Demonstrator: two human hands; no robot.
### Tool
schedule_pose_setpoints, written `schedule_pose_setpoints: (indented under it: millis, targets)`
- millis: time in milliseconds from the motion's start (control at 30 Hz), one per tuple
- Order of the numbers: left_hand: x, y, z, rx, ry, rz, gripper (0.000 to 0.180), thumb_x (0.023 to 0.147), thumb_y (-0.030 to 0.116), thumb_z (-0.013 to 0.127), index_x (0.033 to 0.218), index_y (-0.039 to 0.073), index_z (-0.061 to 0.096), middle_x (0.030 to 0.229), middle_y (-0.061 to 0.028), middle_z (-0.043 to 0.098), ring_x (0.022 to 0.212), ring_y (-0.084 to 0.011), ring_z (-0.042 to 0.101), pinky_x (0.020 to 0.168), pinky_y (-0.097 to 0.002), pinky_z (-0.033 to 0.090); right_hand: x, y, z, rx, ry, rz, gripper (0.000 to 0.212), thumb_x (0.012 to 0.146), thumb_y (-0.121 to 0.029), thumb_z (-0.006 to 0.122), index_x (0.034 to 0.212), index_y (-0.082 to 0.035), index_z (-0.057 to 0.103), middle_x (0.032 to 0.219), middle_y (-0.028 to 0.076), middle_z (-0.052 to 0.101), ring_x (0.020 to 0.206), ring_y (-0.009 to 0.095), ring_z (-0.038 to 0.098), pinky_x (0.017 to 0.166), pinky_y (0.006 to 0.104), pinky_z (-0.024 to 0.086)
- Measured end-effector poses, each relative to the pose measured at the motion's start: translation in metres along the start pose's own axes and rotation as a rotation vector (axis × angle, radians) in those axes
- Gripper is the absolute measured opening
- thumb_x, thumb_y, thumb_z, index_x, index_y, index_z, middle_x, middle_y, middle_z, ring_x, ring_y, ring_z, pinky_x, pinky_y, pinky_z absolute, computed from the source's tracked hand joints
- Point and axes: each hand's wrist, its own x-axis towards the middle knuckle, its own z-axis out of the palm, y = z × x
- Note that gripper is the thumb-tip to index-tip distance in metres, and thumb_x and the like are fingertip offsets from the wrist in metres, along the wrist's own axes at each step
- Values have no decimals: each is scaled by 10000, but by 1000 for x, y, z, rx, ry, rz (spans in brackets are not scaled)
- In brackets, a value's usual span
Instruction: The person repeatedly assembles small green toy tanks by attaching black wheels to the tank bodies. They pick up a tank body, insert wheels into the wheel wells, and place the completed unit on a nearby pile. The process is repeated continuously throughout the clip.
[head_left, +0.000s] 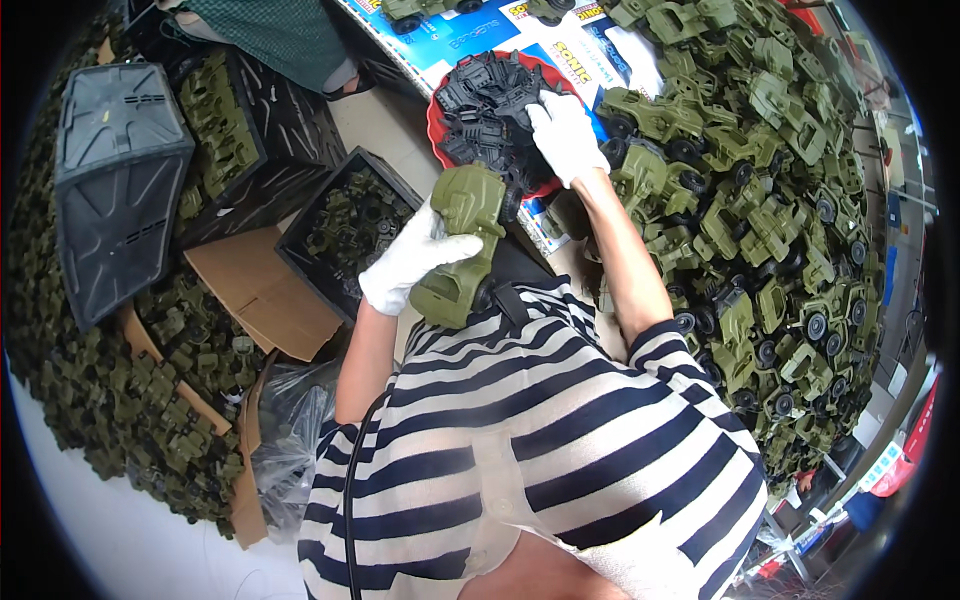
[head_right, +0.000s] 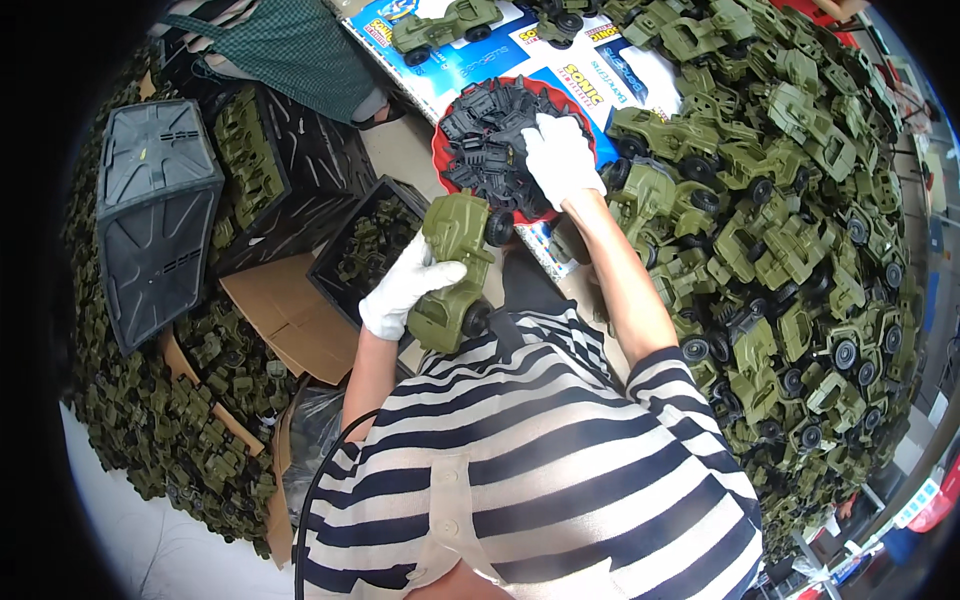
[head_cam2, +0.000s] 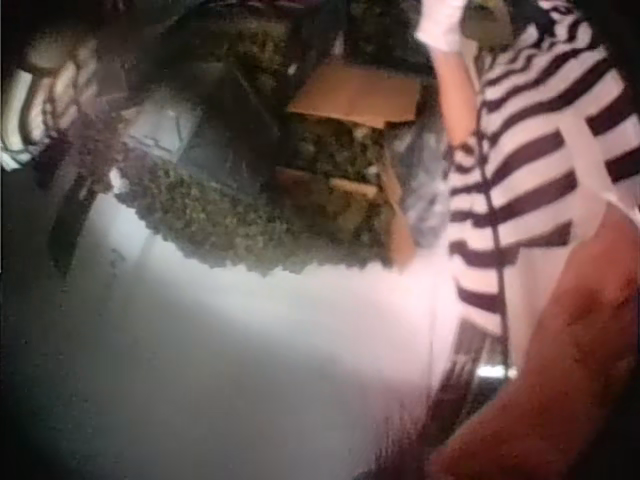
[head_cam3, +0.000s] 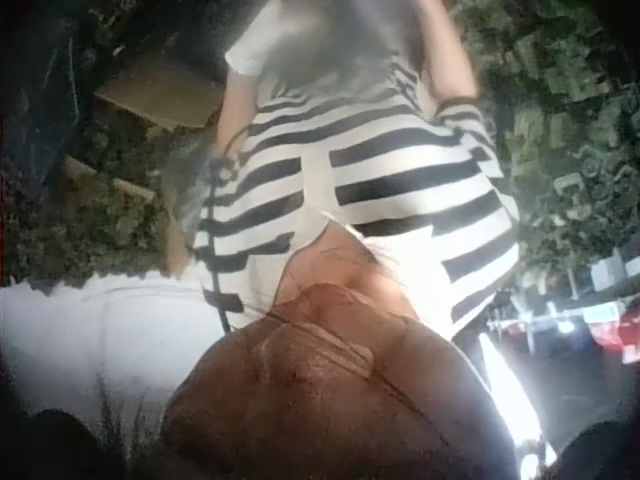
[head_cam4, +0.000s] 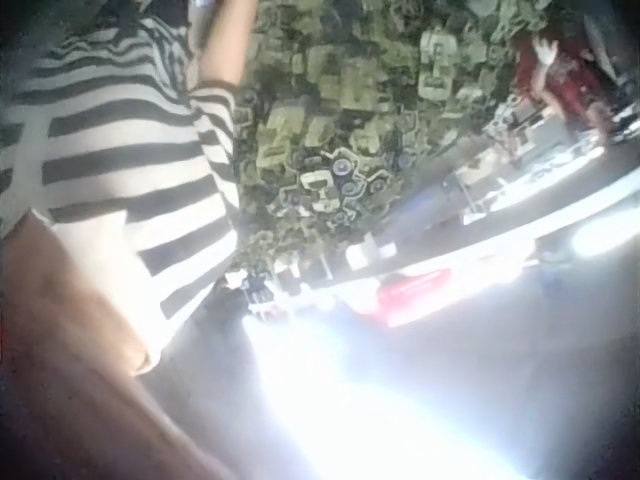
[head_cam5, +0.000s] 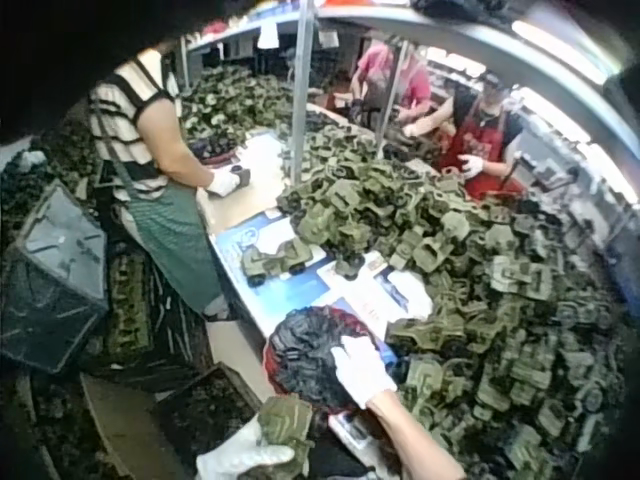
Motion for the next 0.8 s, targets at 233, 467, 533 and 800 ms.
schedule_pose_setpoints:
  millis: [233, 467, 533, 800]
  targets:
    - [7, 14, 7, -71, -132, -109, 806, 813, 47, 765, 1492, 19, 332, 1384, -75, 508, 1256, -172, 499, 1080, -322, 387, -58, -31, -70, 501, -160, -293, 342, 918, -204, 659, 1218, -39, 639, 1239, 142, 640, 1148, 248, 605, 999, 356, 460]
    - [-3, 36, 25, -89, -115, -152, 754, 812, 74, 723, 1470, -2, 363, 1328, -121, 551, 1186, -219, 562, 1019, -359, 457, -61, -10, -88, 1111, -708, -151, 533, 918, -250, 674, 1371, -1, 543, 1371, 128, 581, 1248, 212, 553, 1028, 353, 436]
    - [-6, 37, 25, -97, -106, -178, 736, 824, 95, 716, 1464, -7, 367, 1317, -120, 557, 1174, -213, 568, 1007, -352, 466, -62, -11, -86, 1217, -684, -19, 567, 902, -259, 692, 1376, 9, 533, 1381, 131, 574, 1254, 216, 549, 1025, 347, 439]
    - [-13, 47, 34, -246, -88, -203, 673, 888, 83, 692, 1471, 4, 366, 1325, -85, 546, 1169, -159, 553, 998, -307, 460, -70, -14, -55, 1440, -637, -50, 642, 893, -280, 685, 1392, 70, 485, 1416, 158, 524, 1320, 207, 463, 1097, 326, 360]
